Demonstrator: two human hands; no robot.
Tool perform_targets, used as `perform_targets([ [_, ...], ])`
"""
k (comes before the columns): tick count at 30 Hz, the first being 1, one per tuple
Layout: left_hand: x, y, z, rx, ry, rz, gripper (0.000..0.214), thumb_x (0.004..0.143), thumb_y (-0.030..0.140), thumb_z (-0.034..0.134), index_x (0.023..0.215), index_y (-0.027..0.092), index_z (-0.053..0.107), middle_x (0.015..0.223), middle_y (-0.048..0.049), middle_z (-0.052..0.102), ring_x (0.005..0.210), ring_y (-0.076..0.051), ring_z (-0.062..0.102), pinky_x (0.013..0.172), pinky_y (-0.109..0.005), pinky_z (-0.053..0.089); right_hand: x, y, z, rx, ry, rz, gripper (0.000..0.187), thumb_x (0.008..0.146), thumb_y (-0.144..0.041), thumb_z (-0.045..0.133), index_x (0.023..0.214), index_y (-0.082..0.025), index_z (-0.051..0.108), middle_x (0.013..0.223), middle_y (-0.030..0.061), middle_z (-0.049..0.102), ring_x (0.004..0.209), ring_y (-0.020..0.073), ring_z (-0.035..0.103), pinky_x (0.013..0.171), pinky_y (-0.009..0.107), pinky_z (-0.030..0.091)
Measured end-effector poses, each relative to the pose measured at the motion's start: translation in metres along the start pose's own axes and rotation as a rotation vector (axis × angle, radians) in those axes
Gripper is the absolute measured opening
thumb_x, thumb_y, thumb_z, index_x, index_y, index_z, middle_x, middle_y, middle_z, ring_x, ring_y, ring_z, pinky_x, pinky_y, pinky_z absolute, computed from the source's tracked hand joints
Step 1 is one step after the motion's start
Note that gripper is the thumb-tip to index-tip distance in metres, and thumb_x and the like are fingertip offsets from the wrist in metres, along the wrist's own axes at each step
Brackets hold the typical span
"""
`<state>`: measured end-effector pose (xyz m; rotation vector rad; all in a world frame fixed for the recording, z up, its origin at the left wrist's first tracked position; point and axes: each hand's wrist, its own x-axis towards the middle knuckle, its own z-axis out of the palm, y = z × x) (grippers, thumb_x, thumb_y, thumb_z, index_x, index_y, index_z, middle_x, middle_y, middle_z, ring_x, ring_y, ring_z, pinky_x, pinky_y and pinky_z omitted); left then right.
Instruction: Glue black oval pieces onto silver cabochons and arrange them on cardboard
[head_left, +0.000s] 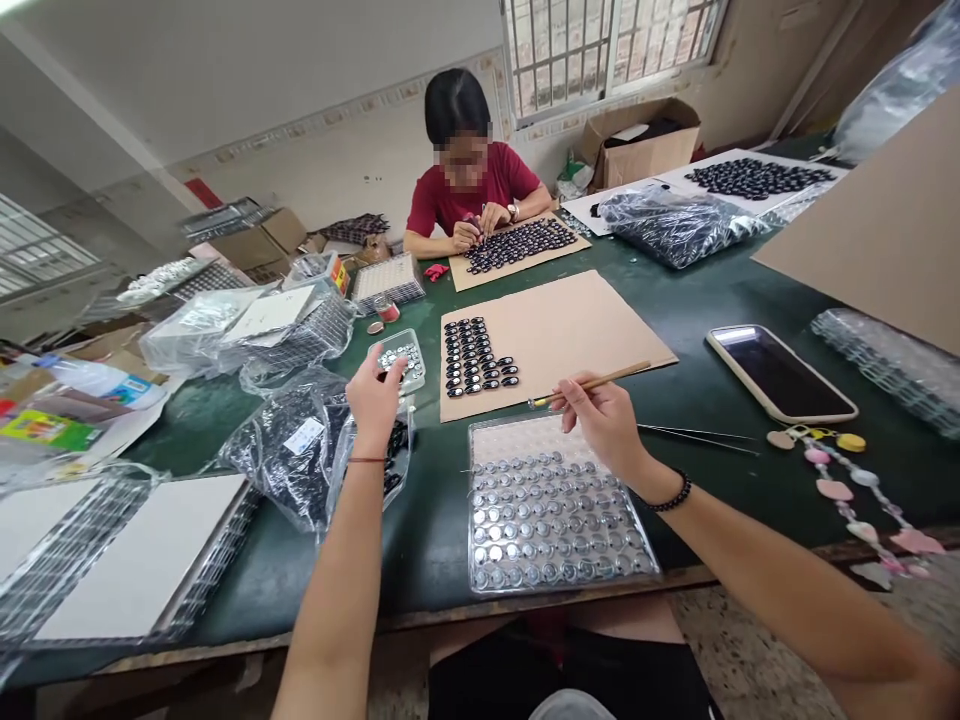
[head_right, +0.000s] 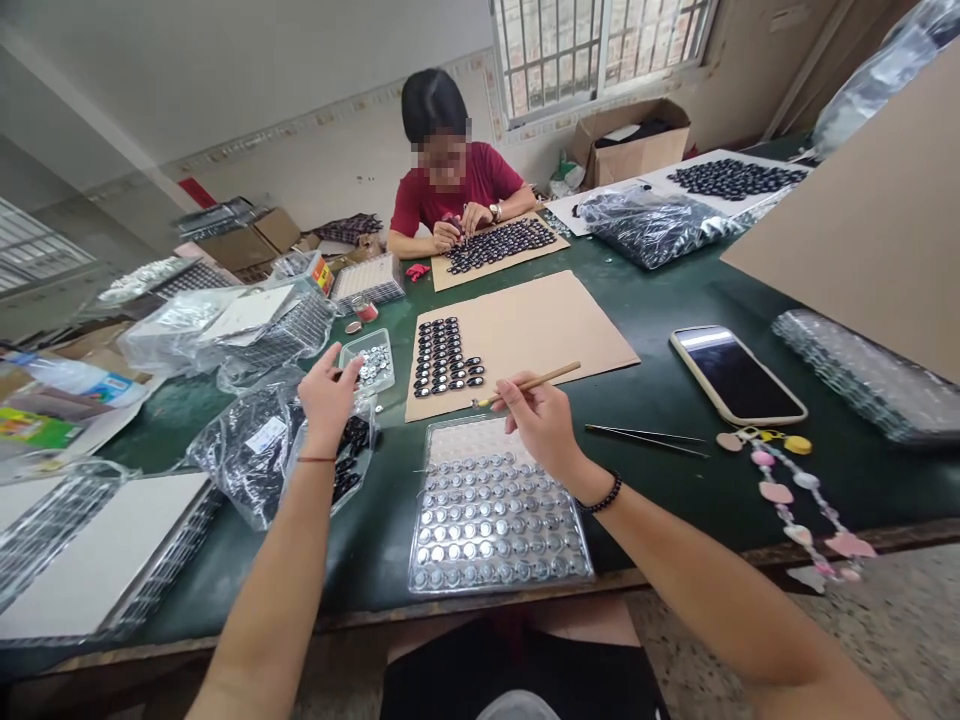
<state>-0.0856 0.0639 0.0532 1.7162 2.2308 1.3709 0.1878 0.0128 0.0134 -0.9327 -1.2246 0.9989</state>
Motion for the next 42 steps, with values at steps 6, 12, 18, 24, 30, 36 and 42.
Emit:
perform_targets([
  [6,-0.062,0.015,0.026,-0.313,-0.351,-0.086,0.028,0.068,0.041,0.060,0.071,0.014,0.066,0.053,0.0011,0.057,0.043,-0.009,0.048,0.044,-0.020,0.037,-0.002,0.009,0.004,-0.080,-0.079,-0.013,0.027,0.080,-0.041,0.053,0.074,-0.016,0.057,0.057,-0.0001,0.058,0.039,0.0076,0.050,0.037,0.019,0.039],
  [12,-0.116,0.041,0.029,-0.529,-0.777,-0.116,0.028,0.072,0.039,0.059,0.081,0.013,0.066,0.046,0.0020,0.053,0.041,-0.009,0.049,0.042,-0.019,0.038,-0.009,0.007,0.004,-0.262,-0.171,-0.149,0.028,0.087,-0.038,0.043,0.076,-0.016,0.057,0.062,0.0007,0.060,0.043,0.0077,0.052,0.043,0.020,0.040],
  [18,-0.124,0.035,0.030,-0.546,-0.881,-0.049,0.030,0.067,0.035,0.065,0.089,0.014,0.066,0.062,-0.0020,0.063,0.051,-0.012,0.056,0.049,-0.021,0.045,-0.018,0.006,0.004,-0.531,-0.316,-0.507,0.019,0.087,-0.028,0.044,0.079,-0.018,0.058,0.070,0.0032,0.063,0.062,0.0119,0.058,0.057,0.021,0.043],
  [24,-0.123,0.035,0.030,-0.550,-0.919,-0.052,0.034,0.071,0.033,0.062,0.100,0.015,0.063,0.073,-0.0054,0.067,0.056,-0.013,0.059,0.053,-0.023,0.047,-0.019,0.012,0.006,-0.592,-0.387,-0.592,0.017,0.087,-0.023,0.044,0.080,-0.018,0.058,0.073,0.0032,0.065,0.065,0.0128,0.059,0.061,0.023,0.043],
  [30,-0.121,0.037,0.027,-0.571,-0.937,-0.085,0.037,0.071,0.034,0.062,0.102,0.014,0.063,0.072,-0.0056,0.067,0.055,-0.013,0.058,0.052,-0.023,0.047,-0.021,0.012,0.006,-0.587,-0.412,-0.586,0.020,0.087,-0.025,0.043,0.079,-0.018,0.059,0.071,0.0029,0.065,0.066,0.0127,0.060,0.062,0.023,0.044],
  [36,-0.121,0.038,0.027,-0.589,-0.939,-0.087,0.034,0.070,0.033,0.062,0.100,0.015,0.064,0.074,-0.0050,0.067,0.057,-0.013,0.059,0.052,-0.022,0.046,-0.022,0.010,0.005,-0.613,-0.448,-0.484,0.024,0.088,-0.030,0.041,0.080,-0.022,0.062,0.075,0.0031,0.067,0.070,0.0143,0.061,0.066,0.026,0.046],
  [42,-0.121,0.041,0.026,-0.592,-0.930,-0.108,0.035,0.070,0.031,0.063,0.100,0.014,0.065,0.067,-0.0042,0.066,0.054,-0.013,0.058,0.050,-0.021,0.045,-0.022,0.009,0.005,-0.575,-0.455,-0.488,0.022,0.087,-0.027,0.043,0.078,-0.021,0.062,0.074,0.0030,0.067,0.069,0.0143,0.061,0.066,0.026,0.046],
])
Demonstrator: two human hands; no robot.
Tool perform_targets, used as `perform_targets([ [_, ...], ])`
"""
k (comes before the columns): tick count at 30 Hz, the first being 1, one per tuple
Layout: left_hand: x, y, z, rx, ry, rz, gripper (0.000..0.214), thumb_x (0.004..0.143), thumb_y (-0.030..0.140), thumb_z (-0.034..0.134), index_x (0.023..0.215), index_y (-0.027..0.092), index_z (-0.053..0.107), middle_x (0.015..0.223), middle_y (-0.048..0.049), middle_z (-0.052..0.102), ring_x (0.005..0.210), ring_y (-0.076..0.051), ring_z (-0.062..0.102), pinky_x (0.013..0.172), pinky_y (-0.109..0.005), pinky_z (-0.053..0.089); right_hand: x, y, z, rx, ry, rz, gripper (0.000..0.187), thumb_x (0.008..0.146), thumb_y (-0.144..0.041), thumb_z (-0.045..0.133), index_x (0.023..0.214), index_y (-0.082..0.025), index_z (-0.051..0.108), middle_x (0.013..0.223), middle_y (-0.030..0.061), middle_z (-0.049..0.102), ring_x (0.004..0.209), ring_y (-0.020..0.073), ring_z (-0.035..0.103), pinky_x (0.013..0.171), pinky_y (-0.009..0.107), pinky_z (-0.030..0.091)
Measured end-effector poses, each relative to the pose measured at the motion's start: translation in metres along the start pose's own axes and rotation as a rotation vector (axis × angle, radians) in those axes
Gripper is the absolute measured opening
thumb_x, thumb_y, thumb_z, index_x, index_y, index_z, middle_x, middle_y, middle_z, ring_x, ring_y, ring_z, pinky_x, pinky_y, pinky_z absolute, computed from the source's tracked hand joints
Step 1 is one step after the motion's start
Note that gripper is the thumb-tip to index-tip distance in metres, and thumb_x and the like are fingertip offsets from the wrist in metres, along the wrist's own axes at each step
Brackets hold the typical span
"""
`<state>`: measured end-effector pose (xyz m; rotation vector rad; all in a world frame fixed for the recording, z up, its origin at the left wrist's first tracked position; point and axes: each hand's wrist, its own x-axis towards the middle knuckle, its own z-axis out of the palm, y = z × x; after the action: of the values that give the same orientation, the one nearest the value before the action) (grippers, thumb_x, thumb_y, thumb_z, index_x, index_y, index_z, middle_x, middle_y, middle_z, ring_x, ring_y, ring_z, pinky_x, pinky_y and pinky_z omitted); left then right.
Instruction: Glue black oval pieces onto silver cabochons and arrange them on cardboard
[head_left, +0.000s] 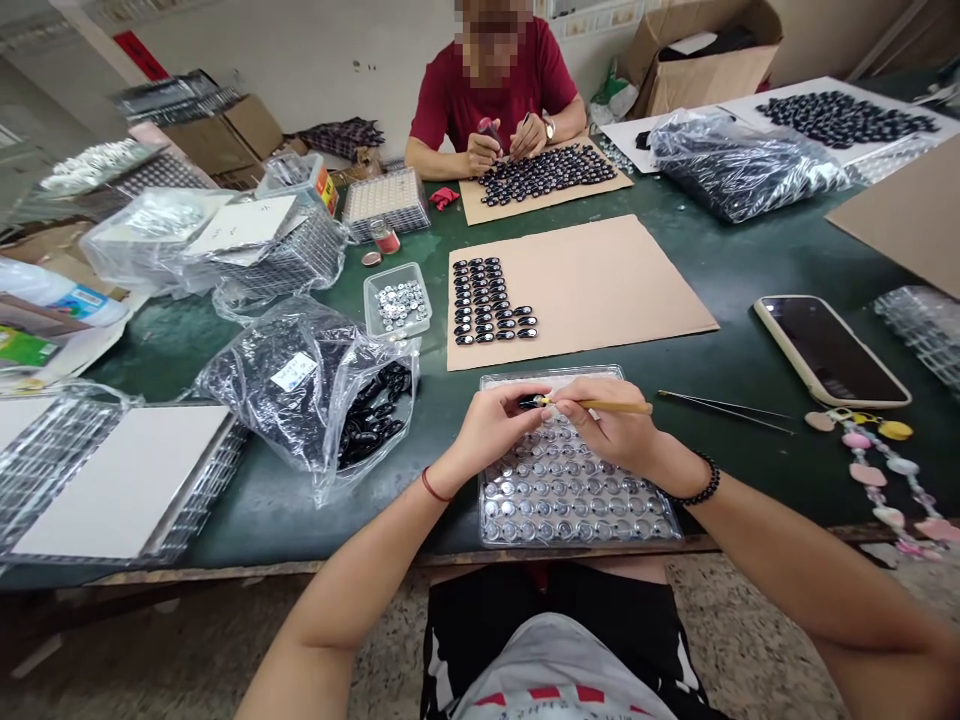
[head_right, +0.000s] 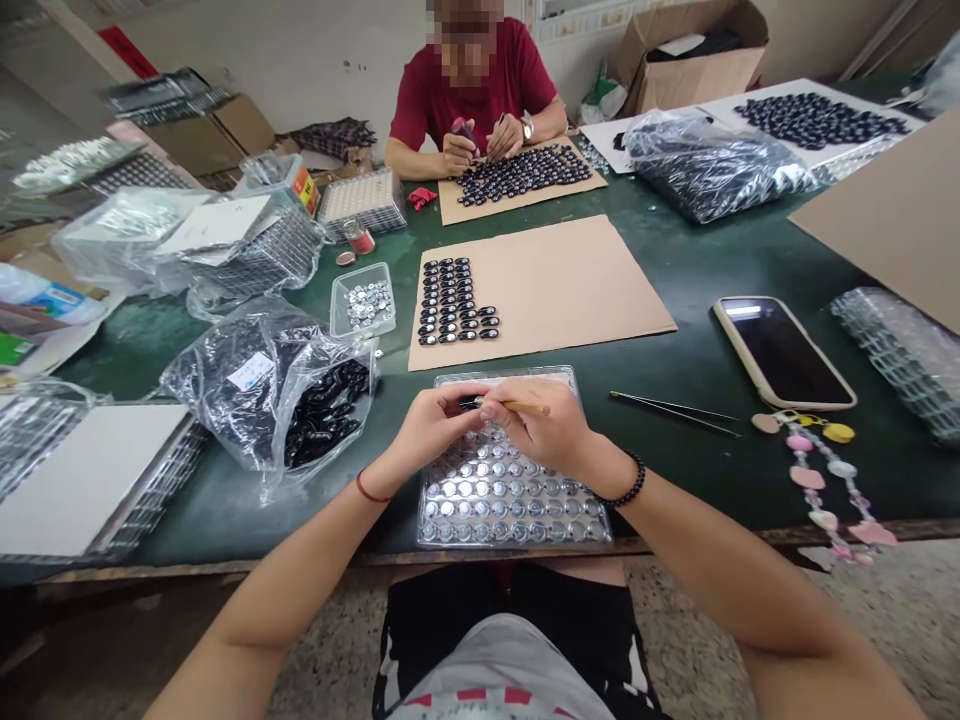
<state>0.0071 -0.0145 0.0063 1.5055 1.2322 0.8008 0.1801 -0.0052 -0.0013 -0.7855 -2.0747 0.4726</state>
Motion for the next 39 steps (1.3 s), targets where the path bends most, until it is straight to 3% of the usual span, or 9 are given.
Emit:
perform_targets([
  [10,-0.003,-0.004,0.002,0.018,0.011,0.072,0.031,0.073,0.028,0.059,0.100,0.014,0.064,0.091,-0.0081,0.068,0.067,-0.015,0.061,0.059,-0.024,0.048,-0.004,0.001,0.003,-0.037,-0.018,-0.040,0.016,0.086,-0.026,0.045,0.080,-0.021,0.059,0.071,0.0036,0.066,0.068,0.0148,0.061,0.064,0.027,0.047],
  [20,-0.005,0.000,0.004,0.069,0.067,0.077,0.029,0.073,0.030,0.059,0.097,0.015,0.066,0.089,-0.0075,0.069,0.069,-0.017,0.061,0.059,-0.024,0.047,-0.004,0.000,0.004,-0.009,-0.025,-0.023,0.016,0.085,-0.027,0.046,0.078,-0.021,0.059,0.067,0.0035,0.065,0.064,0.0153,0.060,0.063,0.027,0.046],
  [23,-0.005,-0.002,0.006,0.066,0.077,0.080,0.027,0.073,0.030,0.059,0.094,0.016,0.067,0.085,-0.0068,0.069,0.066,-0.016,0.061,0.058,-0.025,0.047,-0.001,-0.004,0.003,0.089,-0.034,0.072,0.021,0.085,-0.034,0.046,0.074,-0.021,0.059,0.065,0.0032,0.063,0.062,0.0151,0.059,0.061,0.027,0.046],
  [29,-0.007,-0.007,0.007,-0.021,-0.017,0.030,0.029,0.074,0.032,0.058,0.098,0.016,0.066,0.076,-0.0055,0.069,0.062,-0.016,0.061,0.056,-0.025,0.048,0.011,0.001,-0.003,0.652,-0.029,0.607,0.042,0.086,-0.048,0.036,0.059,-0.018,0.045,0.049,-0.0018,0.049,0.038,0.0092,0.048,0.040,0.022,0.040],
  [31,-0.007,-0.006,0.006,-0.007,-0.017,0.029,0.031,0.076,0.033,0.057,0.102,0.017,0.064,0.077,-0.0060,0.069,0.063,-0.016,0.062,0.056,-0.024,0.048,0.013,0.004,-0.004,0.668,-0.028,0.640,0.041,0.087,-0.047,0.036,0.059,-0.018,0.043,0.050,-0.0024,0.047,0.040,0.0087,0.046,0.042,0.023,0.040],
  [35,-0.007,-0.002,0.004,0.025,0.020,0.072,0.037,0.078,0.035,0.054,0.110,0.018,0.061,0.088,-0.0065,0.069,0.061,-0.014,0.061,0.057,-0.024,0.048,0.013,0.005,-0.002,0.400,-0.084,0.593,0.016,0.076,-0.034,0.056,0.081,-0.019,0.053,0.075,0.0020,0.058,0.066,0.0137,0.056,0.057,0.026,0.046],
  [39,-0.008,-0.002,0.004,0.138,0.009,0.159,0.037,0.079,0.034,0.054,0.114,0.021,0.059,0.100,-0.0054,0.067,0.062,-0.013,0.060,0.059,-0.025,0.048,0.010,0.007,0.002,0.403,-0.168,0.591,0.018,0.072,-0.027,0.060,0.084,-0.019,0.049,0.087,0.0044,0.061,0.084,0.0190,0.058,0.071,0.033,0.048],
])
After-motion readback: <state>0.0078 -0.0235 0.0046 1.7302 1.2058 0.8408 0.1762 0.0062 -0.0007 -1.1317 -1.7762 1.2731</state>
